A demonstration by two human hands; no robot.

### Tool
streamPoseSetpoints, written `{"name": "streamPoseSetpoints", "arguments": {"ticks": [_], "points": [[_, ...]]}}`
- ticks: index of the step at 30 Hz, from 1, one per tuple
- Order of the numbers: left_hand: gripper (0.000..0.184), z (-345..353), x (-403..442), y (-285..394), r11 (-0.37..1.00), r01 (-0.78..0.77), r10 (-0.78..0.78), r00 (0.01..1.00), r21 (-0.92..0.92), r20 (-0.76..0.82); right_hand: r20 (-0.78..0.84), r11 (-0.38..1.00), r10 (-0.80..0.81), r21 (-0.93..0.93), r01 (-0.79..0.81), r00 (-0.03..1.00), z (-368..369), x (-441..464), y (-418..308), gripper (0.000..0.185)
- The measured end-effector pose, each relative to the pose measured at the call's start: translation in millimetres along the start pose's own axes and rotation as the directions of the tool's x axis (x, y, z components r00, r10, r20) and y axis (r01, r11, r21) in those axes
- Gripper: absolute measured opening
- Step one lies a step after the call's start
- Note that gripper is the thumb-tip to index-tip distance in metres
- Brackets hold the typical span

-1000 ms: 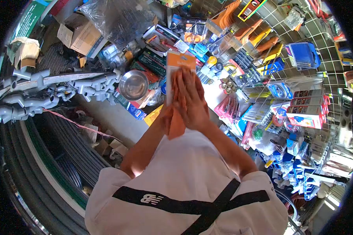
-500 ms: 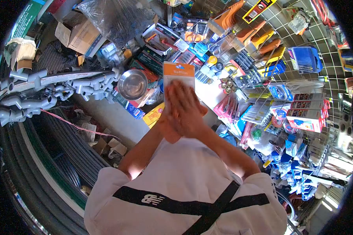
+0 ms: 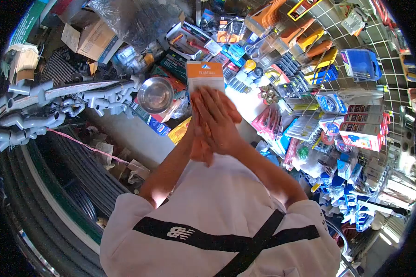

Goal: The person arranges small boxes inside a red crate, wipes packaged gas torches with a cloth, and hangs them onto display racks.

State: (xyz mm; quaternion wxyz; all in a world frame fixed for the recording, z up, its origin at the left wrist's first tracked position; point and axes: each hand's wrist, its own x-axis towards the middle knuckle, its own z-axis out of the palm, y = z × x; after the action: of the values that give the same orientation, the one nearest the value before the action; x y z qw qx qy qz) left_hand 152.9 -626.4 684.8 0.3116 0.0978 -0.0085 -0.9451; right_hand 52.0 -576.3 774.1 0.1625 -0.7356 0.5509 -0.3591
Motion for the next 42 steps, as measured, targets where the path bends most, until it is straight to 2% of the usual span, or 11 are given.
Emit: {"name": "streamPoseSetpoints", "arguments": {"ticks": [7, 15, 18, 21, 29, 32, 35, 37, 38, 39, 42], "points": [[0.05, 7, -25, -4, 0.982, -0.022, 0.026, 1.0, -0.186, 0.015, -0.07, 0.993, 0.108, -0.029, -0.111, 0.992, -5, 19, 23, 0.06], [0.051, -31, -9, -8, 0.996, 0.032, -0.025, 0.997, 0.087, -0.078, 0.081, 0.997, -0.079, -0.016, 0.08, 0.994, 9, -22, -12, 0.065], [0.049, -26, -20, -23, 0.937, 0.078, 0.011, 0.968, 0.341, -0.25, 0.107, 0.997, 0.074, -0.023, -0.072, 0.991, 8, -8, 16, 0.062], [0.047, -15, -19, -37, 0.984, 0.023, 0.039, 0.942, 0.178, -0.334, -0.113, 0.819, 0.281, 0.545, -0.177, 0.953, 29, -33, 74, 0.065], [0.061, -27, -5, -18, 0.716, 0.113, 0.295, 0.846, 0.689, -0.444, -0.029, 0.73, 0.607, 0.417, -0.542, 0.794, -7, -81, 19, 0.036], [0.054, -25, -12, -5, 0.662, 0.149, 0.281, 0.859, 0.734, -0.428, -0.056, 0.345, 0.769, 0.874, -0.341, 0.637, -20, -79, 12, 0.034], [0.039, -26, -11, 2, 0.598, 0.242, 0.237, 0.857, 0.764, -0.457, 0.021, 0.007, 0.626, 0.999, -0.033, 0.78, -38, -60, 12, 0.027], [0.038, -16, -8, -6, 0.45, 0.198, 0.291, 0.889, 0.871, -0.352, -0.101, 0.79, 0.316, 0.578, -0.203, 0.944, -41, -48, 24, 0.024], [0.037, -12, -6, -11, 0.372, 0.17, 0.309, 0.905, 0.912, -0.294, -0.109, 0.953, 0.173, 0.271, -0.139, 0.979, -45, -39, 13, 0.025], [0.037, -44, 4, -17, -0.07, -0.193, 0.373, 0.905, 0.979, 0.205, -0.114, 0.997, 0.027, -0.065, -0.035, 0.993, -49, -29, 1, 0.029], [0.039, -37, 10, -31, 0.117, -0.15, 0.437, 0.895, 0.982, 0.084, -0.164, 0.963, 0.001, -0.266, -0.045, 0.987, -20, -34, 18, 0.035]]}}
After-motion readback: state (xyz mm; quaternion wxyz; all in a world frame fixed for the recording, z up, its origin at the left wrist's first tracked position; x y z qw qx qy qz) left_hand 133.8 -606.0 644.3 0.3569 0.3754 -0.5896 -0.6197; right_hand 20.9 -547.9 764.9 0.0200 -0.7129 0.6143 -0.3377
